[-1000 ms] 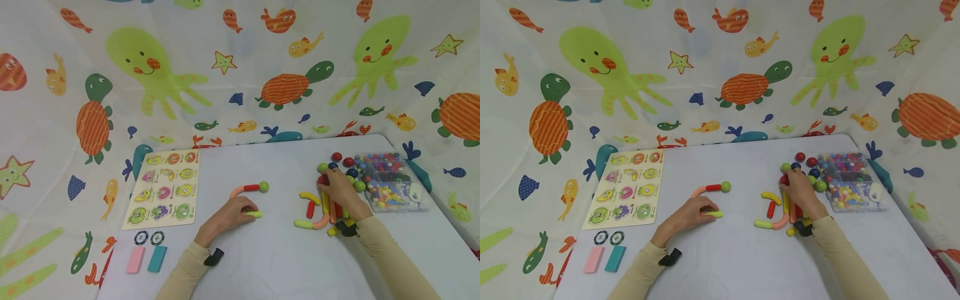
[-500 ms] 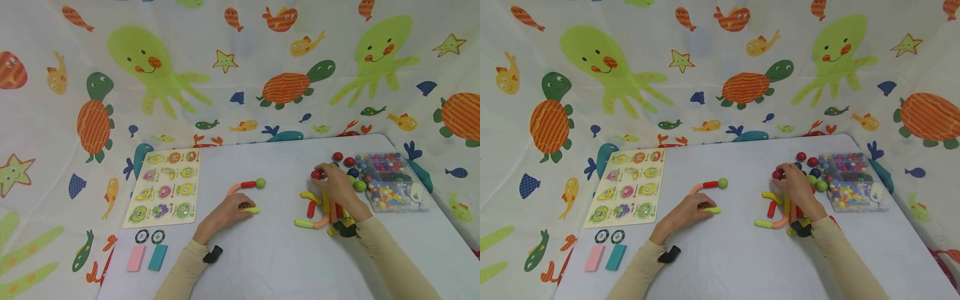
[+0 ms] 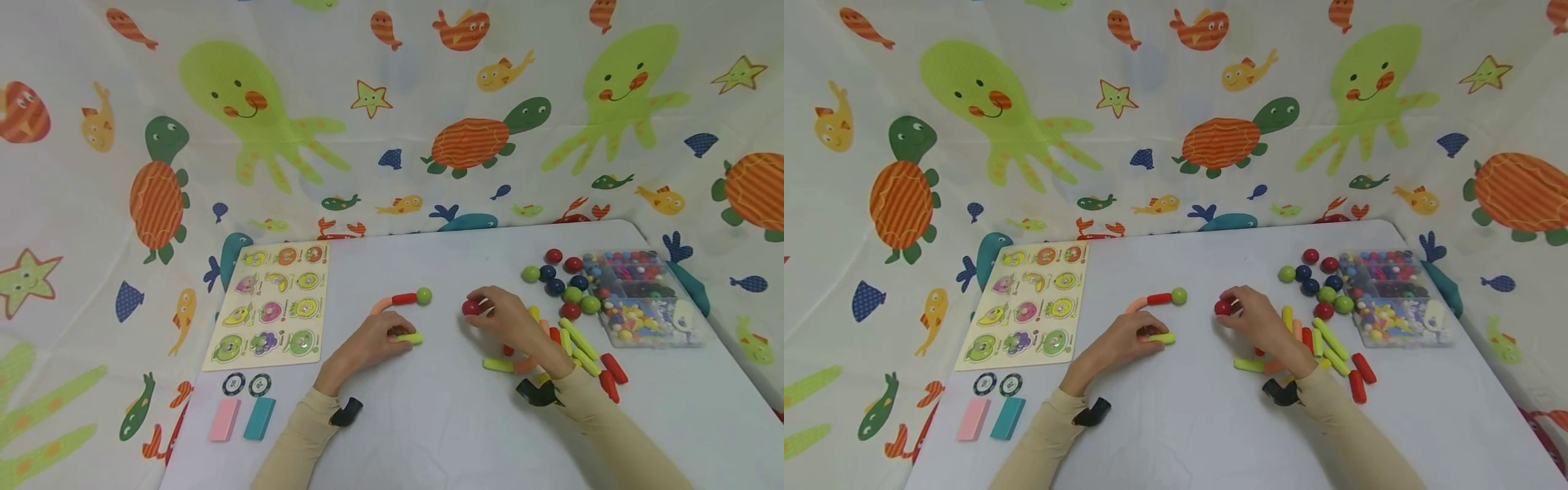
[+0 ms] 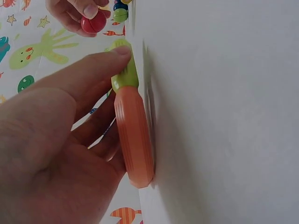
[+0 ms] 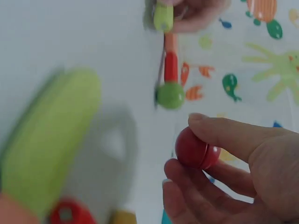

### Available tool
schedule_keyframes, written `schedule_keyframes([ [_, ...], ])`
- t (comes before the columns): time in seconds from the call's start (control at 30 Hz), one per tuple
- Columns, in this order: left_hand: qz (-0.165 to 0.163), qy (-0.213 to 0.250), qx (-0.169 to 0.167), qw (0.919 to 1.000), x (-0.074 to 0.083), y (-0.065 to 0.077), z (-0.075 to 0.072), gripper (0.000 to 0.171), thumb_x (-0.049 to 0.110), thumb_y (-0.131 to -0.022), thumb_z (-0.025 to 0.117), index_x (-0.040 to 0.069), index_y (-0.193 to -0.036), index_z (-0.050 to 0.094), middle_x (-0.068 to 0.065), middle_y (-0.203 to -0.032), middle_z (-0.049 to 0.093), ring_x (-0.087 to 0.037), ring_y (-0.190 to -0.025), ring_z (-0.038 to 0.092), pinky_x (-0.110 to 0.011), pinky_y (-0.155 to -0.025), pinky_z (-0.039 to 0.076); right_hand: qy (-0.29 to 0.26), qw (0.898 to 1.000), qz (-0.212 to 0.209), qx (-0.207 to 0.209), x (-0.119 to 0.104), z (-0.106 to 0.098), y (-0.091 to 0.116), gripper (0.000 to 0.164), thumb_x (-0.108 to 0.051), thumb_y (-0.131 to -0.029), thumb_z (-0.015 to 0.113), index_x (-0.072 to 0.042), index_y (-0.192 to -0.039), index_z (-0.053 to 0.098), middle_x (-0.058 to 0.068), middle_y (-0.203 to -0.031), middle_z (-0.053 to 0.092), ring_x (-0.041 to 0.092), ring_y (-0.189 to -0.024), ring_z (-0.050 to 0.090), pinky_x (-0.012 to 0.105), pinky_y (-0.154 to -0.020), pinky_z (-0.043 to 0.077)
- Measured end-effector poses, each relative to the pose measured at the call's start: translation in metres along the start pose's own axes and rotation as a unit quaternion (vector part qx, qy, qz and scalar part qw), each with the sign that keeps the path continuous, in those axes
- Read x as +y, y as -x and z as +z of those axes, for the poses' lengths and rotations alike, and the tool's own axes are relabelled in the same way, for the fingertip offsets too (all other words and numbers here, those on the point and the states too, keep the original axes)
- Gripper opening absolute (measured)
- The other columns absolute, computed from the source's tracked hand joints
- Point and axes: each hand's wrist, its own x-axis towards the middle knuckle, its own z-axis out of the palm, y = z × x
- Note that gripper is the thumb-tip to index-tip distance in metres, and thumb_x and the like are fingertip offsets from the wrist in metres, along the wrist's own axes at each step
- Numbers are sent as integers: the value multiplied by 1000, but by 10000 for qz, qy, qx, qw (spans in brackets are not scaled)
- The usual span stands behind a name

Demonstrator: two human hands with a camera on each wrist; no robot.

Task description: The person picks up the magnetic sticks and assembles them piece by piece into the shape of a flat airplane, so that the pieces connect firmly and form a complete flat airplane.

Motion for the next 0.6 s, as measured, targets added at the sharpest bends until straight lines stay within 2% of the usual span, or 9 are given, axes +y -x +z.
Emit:
schedule_keyframes([
  [0.2, 96, -3, 28, 10000, -1, 0, -2, 24, 13, -88, 80, 14, -111, 74, 5, -104, 72, -8, -95, 63, -26, -85, 54, -300, 9978, -140, -573, -17, 29, -2, 41, -25, -88, 80, -11, -124, 65, 0, -109, 68, 19, -101, 63, 27, -84, 54],
  [0.4, 110, -83, 1, 9999, -2, -1, -2, 24, 16, -88, 80, 15, -111, 74, 7, -103, 73, -6, -93, 63, -23, -84, 53, -290, 9960, -404, -743, -23, 50, -4, 36, -22, -87, 81, -11, -118, 67, -2, -105, 68, 14, -97, 63, 25, -82, 53],
  [0.6, 171, -112, 10, 9998, -2, -2, -1, 24, 14, -88, 80, 13, -111, 74, 4, -104, 73, -10, -93, 63, -25, -84, 54, -229, 9945, -593, -837, -24, 58, -6, 37, -23, -88, 81, -9, -119, 66, -1, -106, 67, 14, -96, 63, 26, -81, 54],
])
